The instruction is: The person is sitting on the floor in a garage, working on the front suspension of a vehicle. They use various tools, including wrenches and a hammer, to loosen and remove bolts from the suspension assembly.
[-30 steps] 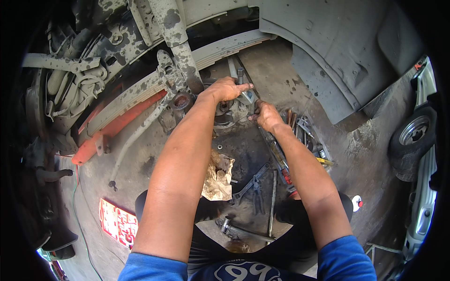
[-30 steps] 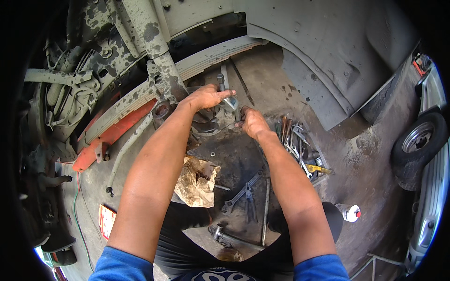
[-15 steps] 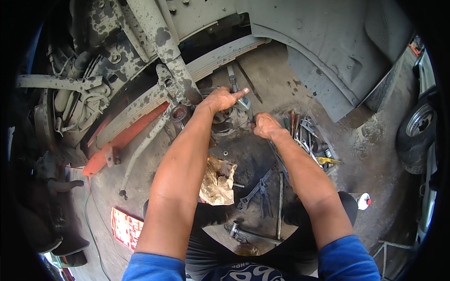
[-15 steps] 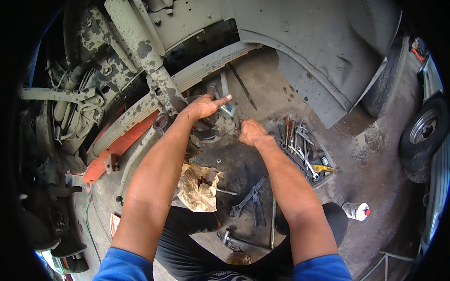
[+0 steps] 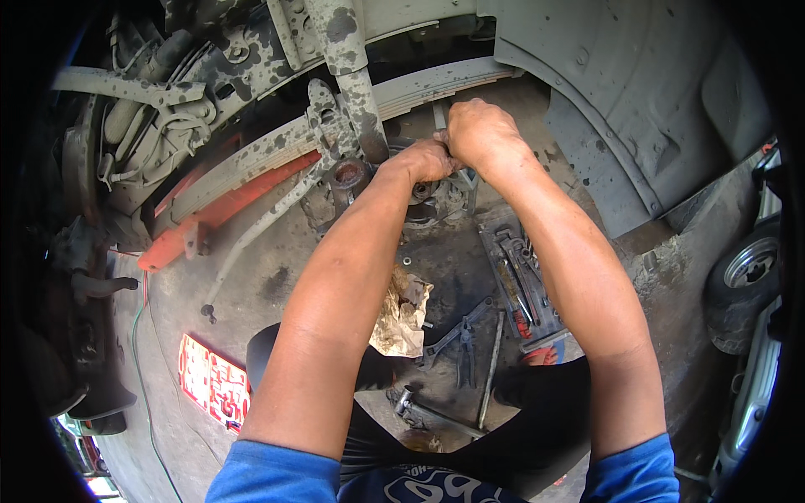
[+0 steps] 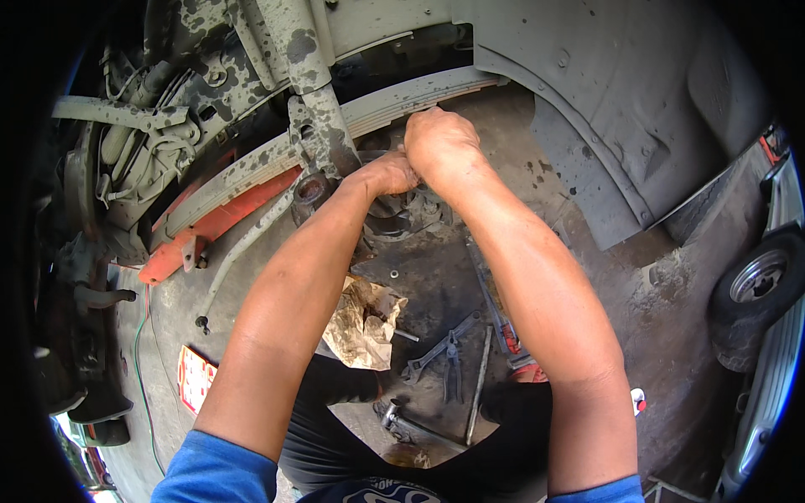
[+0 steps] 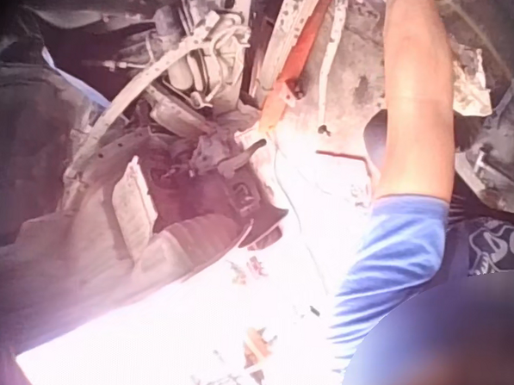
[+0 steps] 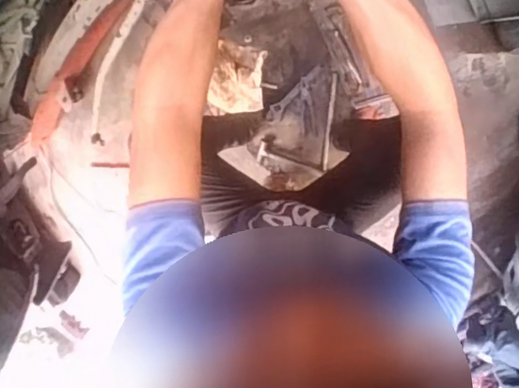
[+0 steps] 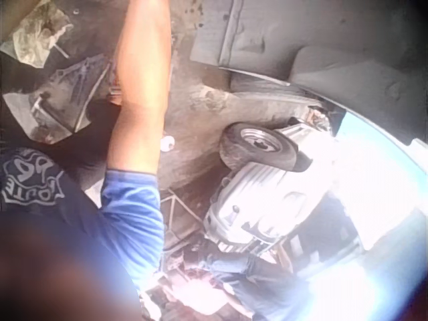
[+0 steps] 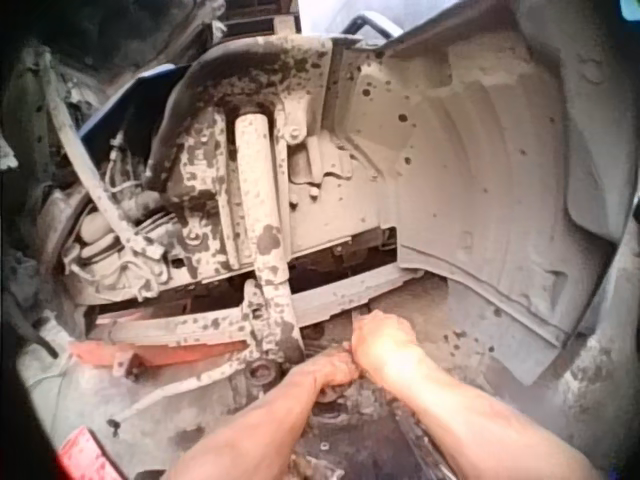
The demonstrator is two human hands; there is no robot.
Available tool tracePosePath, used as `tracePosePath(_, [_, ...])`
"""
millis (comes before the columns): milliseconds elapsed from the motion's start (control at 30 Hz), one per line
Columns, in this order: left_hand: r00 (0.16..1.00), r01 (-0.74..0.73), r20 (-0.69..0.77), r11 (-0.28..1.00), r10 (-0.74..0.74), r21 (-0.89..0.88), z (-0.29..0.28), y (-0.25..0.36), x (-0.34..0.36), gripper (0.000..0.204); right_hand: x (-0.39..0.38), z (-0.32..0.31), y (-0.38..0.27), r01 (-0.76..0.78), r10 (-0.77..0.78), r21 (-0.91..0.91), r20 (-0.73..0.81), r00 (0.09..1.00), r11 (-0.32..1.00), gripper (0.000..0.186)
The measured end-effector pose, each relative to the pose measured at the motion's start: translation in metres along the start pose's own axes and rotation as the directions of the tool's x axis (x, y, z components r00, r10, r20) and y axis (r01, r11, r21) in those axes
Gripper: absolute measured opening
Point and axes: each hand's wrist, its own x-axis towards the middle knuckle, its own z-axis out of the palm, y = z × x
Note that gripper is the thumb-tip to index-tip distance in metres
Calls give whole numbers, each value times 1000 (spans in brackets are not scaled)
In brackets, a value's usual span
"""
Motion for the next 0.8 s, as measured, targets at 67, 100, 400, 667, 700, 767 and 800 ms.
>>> tracePosePath(67, [1000, 12, 6, 1000, -12, -26, 0, -2, 1, 70, 5, -1, -3, 50, -45, -72, 64, 997, 996, 27])
tracePosePath(100, [999, -19, 25, 1000, 20, -24, -1, -1, 1, 70, 7, -2, -2, 133, -126, -91, 72, 989, 987, 27])
tracePosePath(400, [997, 76, 41, 981, -70, -181, -13, 18, -19, 92, -7, -23, 9, 108, -111, 39, 80, 991, 993, 27])
tracePosePath(667, [998, 38, 66, 981, -26, -189, -18, 18, -23, 90, -6, -10, 33, 369, -382, 203, 24, 924, 907, 29])
tracePosePath(700, [996, 69, 72, 977, -56, -203, -20, 18, -23, 92, -11, 2, 43, 327, -321, 346, -78, 944, 879, 30])
tracePosePath(767, [986, 141, 117, 964, -117, -227, -22, 22, -24, 95, -23, 32, 63, 108, -48, 580, -119, 992, 808, 37])
tracePosePath(800, [977, 201, 115, 957, -180, -211, -23, 26, -25, 98, -28, 48, 73, -74, 143, 658, -52, 988, 749, 43])
